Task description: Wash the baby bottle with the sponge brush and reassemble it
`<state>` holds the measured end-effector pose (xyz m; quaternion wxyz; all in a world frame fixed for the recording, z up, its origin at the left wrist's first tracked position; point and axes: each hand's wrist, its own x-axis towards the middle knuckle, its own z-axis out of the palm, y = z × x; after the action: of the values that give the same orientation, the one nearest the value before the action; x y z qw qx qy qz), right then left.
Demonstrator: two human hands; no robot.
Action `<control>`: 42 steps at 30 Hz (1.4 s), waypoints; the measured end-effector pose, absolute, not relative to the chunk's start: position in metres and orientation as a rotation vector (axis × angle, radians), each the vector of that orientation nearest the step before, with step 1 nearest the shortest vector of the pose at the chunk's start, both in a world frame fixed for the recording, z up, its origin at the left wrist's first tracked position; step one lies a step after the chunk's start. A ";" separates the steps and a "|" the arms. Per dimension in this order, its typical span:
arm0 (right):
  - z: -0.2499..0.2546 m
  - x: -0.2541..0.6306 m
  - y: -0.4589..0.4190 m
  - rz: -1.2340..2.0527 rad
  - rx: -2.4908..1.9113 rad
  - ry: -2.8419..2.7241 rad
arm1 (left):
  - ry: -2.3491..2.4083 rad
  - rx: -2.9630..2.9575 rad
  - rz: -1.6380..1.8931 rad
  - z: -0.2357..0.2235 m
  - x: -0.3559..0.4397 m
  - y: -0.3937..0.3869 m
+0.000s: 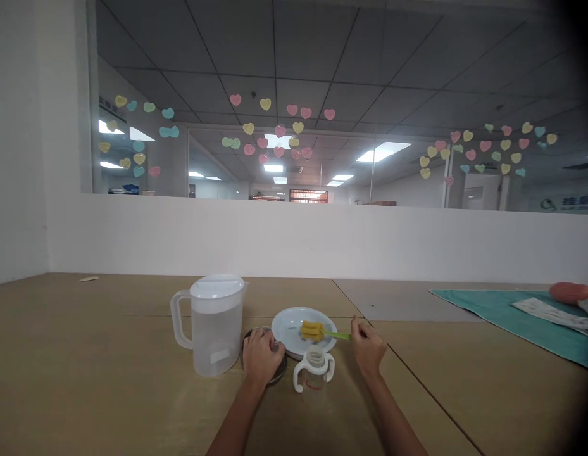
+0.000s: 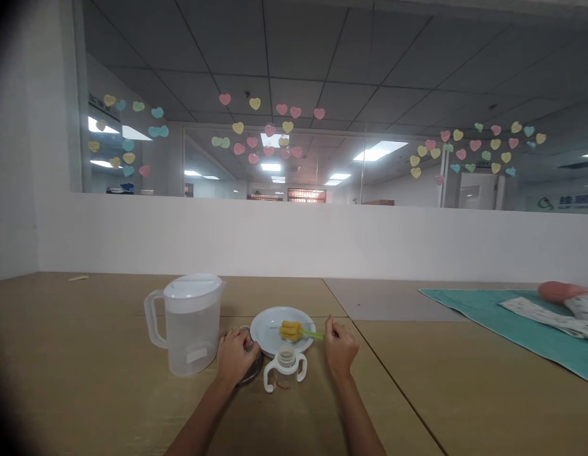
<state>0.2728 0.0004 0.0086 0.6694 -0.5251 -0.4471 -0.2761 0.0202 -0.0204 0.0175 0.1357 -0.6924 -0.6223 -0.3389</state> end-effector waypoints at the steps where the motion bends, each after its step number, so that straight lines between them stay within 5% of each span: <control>1: 0.008 0.273 0.001 -0.649 -1.179 -1.004 | -1.812 -2.006 -0.976 0.018 0.020 -0.021; 15: 0.014 0.279 -0.006 -1.075 -1.091 -1.106 | -2.022 -2.083 -0.745 0.009 0.017 -0.016; 28: 0.017 0.271 -0.009 -1.030 -1.001 -1.440 | -1.858 -1.986 -1.080 0.020 0.016 -0.022; 35: 0.013 0.272 -0.004 -0.826 -0.985 -1.408 | -1.724 -2.087 -1.119 0.019 0.020 -0.023; 42: 0.010 0.274 0.002 -0.230 -1.326 -1.267 | -1.530 -2.197 -1.146 0.020 0.024 -0.026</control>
<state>0.2740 0.0019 0.0095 0.6026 -0.5724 -0.5471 -0.0992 0.0239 -0.0264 0.0197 0.1144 -0.7495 -0.5220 -0.3908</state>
